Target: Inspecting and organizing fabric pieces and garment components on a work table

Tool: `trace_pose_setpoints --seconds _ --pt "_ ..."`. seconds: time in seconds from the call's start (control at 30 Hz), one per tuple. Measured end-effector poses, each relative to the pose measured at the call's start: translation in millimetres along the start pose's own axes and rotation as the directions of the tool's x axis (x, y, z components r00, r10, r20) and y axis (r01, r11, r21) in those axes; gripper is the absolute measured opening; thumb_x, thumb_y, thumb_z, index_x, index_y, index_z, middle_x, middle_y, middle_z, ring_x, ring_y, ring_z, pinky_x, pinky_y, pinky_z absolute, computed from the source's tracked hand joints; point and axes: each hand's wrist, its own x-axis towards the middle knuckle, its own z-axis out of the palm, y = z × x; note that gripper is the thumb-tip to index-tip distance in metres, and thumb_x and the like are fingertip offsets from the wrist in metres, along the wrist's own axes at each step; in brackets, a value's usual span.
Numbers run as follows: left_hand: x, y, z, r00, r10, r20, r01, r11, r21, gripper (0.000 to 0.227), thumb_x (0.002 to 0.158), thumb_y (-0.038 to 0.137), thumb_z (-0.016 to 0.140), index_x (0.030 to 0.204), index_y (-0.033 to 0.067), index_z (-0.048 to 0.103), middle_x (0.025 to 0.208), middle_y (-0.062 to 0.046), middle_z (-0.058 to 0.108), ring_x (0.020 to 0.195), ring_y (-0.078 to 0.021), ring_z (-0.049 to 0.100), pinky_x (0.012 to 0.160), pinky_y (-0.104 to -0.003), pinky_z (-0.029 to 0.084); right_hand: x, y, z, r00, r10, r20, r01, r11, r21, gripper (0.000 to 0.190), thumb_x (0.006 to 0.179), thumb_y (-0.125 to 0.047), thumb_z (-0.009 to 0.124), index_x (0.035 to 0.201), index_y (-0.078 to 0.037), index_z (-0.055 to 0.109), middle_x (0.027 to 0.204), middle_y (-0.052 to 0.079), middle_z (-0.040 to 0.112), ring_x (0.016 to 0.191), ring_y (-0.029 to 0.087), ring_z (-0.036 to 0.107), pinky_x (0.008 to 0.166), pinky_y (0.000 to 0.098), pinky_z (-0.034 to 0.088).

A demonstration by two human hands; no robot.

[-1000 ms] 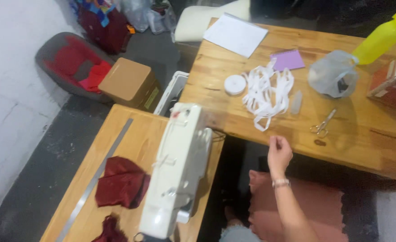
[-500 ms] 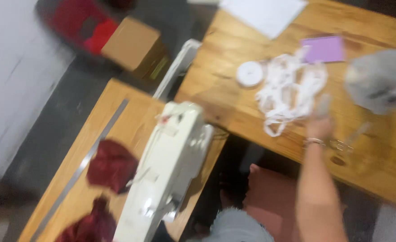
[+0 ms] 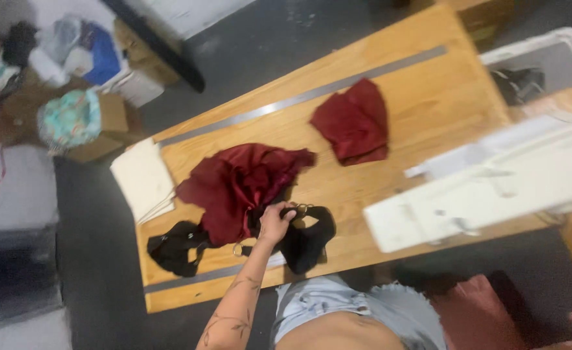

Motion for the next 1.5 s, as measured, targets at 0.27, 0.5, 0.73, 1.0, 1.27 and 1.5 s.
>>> trace_pose_setpoints --seconds 0.27,0.5,0.73,1.0,1.27,1.5 --pt "14 -39 -17 1.000 -0.022 0.012 0.021 0.996 0.083 0.023 0.083 0.048 0.071 0.105 0.0407 0.073 0.109 0.004 0.077 0.114 -0.0273 0.066 0.098 -0.041 0.039 -159 -88 96 0.938 0.117 0.327 -0.191 0.960 0.203 0.039 0.088 -0.016 0.056 0.122 0.004 0.058 0.103 0.016 0.070 0.072 0.012 0.056 0.074 0.0238 0.043" --pt "29 -32 -14 0.996 0.073 0.044 -0.063 0.977 -0.201 0.031 0.078 0.037 0.080 0.106 0.0242 0.078 0.108 0.001 0.078 0.108 -0.0193 0.070 0.099 -0.031 0.048 -192 -123 166 0.741 0.189 0.644 -0.407 0.889 0.208 0.044 0.095 -0.016 0.059 0.134 -0.002 0.042 0.123 0.015 0.061 0.109 0.018 0.059 0.097 0.0304 0.045" --pt "-75 25 -81 0.909 0.416 0.019 -0.341 0.769 -0.541 0.053 0.081 0.038 0.082 0.125 0.0120 0.069 0.118 -0.017 0.071 0.121 -0.0411 0.059 0.104 -0.051 0.046 -210 -127 210 0.655 0.317 0.686 -0.571 0.802 0.175 0.042 0.091 -0.016 0.073 0.129 -0.010 0.055 0.121 0.007 0.063 0.122 0.023 0.055 0.114 0.0493 0.033" --pt "-105 7 -44 0.917 0.397 0.037 -0.231 0.606 -0.761 0.048 0.076 0.011 0.089 0.119 0.0036 0.072 0.103 -0.015 0.071 0.089 -0.0166 0.067 0.080 -0.029 0.060 -218 -153 213 0.516 0.271 0.812 -0.569 0.817 0.089 0.049 0.084 -0.013 0.079 0.129 -0.005 0.060 0.119 0.017 0.069 0.123 0.033 0.061 0.112 0.0535 0.037" --pt "-105 1 -63 0.756 0.647 -0.100 -0.600 0.624 -0.500 0.035 0.084 0.006 0.078 0.118 0.0118 0.072 0.104 -0.012 0.073 0.095 -0.0341 0.072 0.081 -0.041 0.061 -219 -174 191 0.755 -0.089 0.649 -0.098 0.964 0.247 0.043 0.067 -0.012 0.091 0.108 -0.011 0.076 0.104 0.006 0.077 0.100 0.022 0.071 0.094 0.0347 0.050" --pt "-87 -29 -64 0.849 0.509 -0.143 -0.509 0.711 -0.485 0.037 0.078 0.005 0.082 0.113 0.0130 0.075 0.106 -0.009 0.075 0.095 -0.0315 0.073 0.080 -0.040 0.061 -177 -154 203 0.839 -0.024 0.544 0.058 0.997 -0.045 0.039 0.088 -0.029 0.078 0.110 0.000 0.066 0.098 0.019 0.067 0.095 0.036 0.066 0.092 0.0480 0.050"
